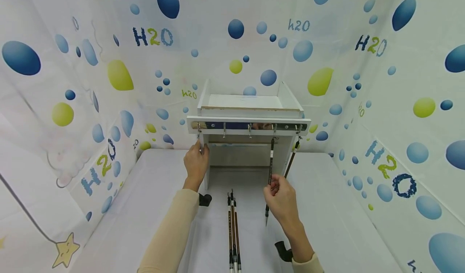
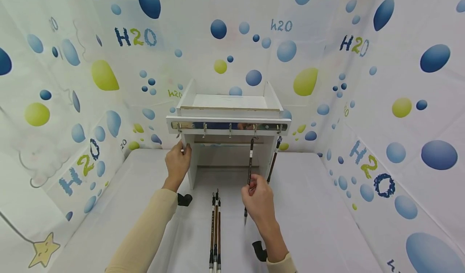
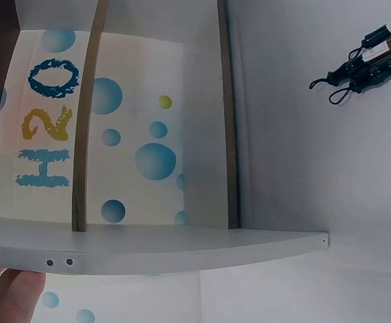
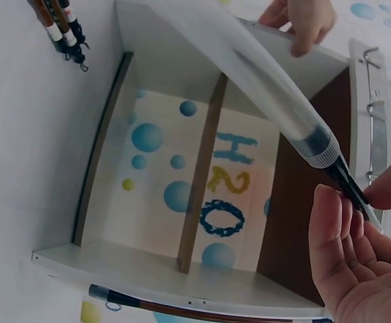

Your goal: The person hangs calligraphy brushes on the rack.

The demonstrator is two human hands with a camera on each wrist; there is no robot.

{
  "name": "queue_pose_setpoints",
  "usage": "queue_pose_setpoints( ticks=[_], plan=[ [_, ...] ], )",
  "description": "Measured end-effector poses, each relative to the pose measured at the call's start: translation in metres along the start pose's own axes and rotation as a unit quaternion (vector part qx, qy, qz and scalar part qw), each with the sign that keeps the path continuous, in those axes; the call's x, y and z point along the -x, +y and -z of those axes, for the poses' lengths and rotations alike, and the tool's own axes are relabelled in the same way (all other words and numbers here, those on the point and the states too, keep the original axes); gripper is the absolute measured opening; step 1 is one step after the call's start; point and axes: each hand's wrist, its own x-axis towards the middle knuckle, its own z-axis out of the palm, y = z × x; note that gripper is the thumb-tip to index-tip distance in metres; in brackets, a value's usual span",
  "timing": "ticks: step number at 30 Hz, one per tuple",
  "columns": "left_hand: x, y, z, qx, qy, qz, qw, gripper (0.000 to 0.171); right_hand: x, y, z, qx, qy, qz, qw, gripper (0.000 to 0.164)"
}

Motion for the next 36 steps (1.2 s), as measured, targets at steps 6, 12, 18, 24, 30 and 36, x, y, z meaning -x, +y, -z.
queue_pose_setpoints(
  ticks=[6,12,18,24,30,36],
  plan=[
    [-0.0001,0.0016,0.0013,0.000,0.004,-0.003,1.0000,0.020,-0.0018,0.0002,0.0009,-0.004,-0.001,0.009,1.000,0.029],
    [0.0002,0.0024,0.0015,0.003,0.004,-0.003,1.0000,0.023,-0.0032,0.0018,0.0014,-0.006,-0.002,0.003,1.000,0.029],
    [0.0009,0.0019,0.0014,0.005,0.003,-0.003,1.0000,0.022,-0.0040,0.0025,0.0019,-0.011,0.002,0.003,1.000,0.028],
    [0.0010,0.0009,0.0007,0.002,0.001,-0.001,1.0000,0.023,-0.0040,0.0023,0.0020,-0.011,-0.003,-0.004,1.000,0.029],
    [0.0008,0.0008,0.0008,0.003,0.002,-0.001,1.0000,0.023,-0.0033,0.0028,0.0017,-0.008,-0.017,-0.019,1.000,0.029],
    [0.0005,0.0014,0.0006,0.003,0.001,0.000,1.0000,0.023,-0.0028,0.0079,-0.0015,0.003,-0.028,-0.035,0.999,0.029]
  ],
)
